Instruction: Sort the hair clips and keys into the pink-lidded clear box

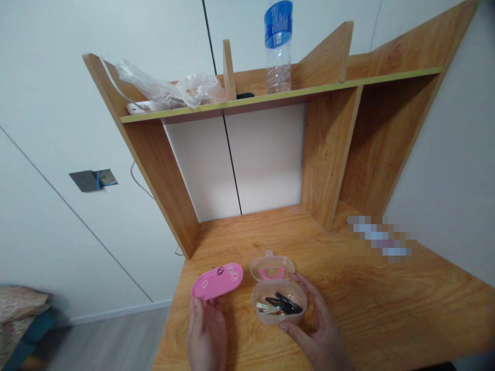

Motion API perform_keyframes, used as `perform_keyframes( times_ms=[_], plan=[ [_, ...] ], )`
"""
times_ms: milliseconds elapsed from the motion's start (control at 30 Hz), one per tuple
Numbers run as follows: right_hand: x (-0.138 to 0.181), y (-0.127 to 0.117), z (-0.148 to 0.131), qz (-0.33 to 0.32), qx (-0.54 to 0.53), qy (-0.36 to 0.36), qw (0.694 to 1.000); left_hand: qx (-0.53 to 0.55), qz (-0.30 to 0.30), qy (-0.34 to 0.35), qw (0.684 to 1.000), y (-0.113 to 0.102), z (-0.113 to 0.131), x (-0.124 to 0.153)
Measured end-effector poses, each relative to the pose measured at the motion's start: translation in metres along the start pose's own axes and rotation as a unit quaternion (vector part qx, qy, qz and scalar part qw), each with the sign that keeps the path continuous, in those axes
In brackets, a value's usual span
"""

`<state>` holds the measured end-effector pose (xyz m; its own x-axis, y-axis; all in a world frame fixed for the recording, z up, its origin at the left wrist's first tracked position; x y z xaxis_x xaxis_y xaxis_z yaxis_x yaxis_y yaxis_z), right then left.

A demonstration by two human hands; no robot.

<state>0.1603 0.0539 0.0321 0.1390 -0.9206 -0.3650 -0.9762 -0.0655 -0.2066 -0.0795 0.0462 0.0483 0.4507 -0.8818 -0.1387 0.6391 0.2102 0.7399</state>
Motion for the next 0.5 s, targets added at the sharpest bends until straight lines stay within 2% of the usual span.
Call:
perform_keyframes(
  times_ms=[100, 200, 300, 400, 500],
  plan=[
    [-0.001, 0.001, 0.000, 0.000, -0.002, 0.006, 1.000, 0.036, 0.011, -0.008, 0.999, -0.007, 0.020, -0.013],
    [-0.001, 0.002, -0.001, 0.004, -0.008, 0.020, 1.000, 0.057, 0.044, -0.045, 0.996, -0.027, 0.034, -0.026],
    [-0.001, 0.003, 0.000, 0.006, -0.001, 0.029, 1.000, 0.055, 0.021, -0.045, 0.997, -0.050, 0.044, -0.043],
    [-0.001, 0.003, 0.002, -0.002, 0.013, 0.032, 0.999, 0.073, 0.021, -0.061, 0.995, -0.070, 0.046, -0.059],
    [-0.002, 0.002, 0.002, -0.005, 0.016, 0.031, 0.999, 0.098, 0.042, -0.071, 0.992, -0.082, 0.044, -0.070]
  ],
)
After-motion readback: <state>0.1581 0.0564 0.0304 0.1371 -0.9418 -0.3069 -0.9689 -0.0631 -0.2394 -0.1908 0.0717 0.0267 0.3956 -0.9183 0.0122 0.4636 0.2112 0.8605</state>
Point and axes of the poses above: each hand's wrist, its own x-axis away from the middle knuckle, its own y-axis out of the palm, z = x × y, the point moved 4 cm from there along -x, towards the middle knuckle, and after that the axes turned 13 degrees about -z, right-handed, at the moved point
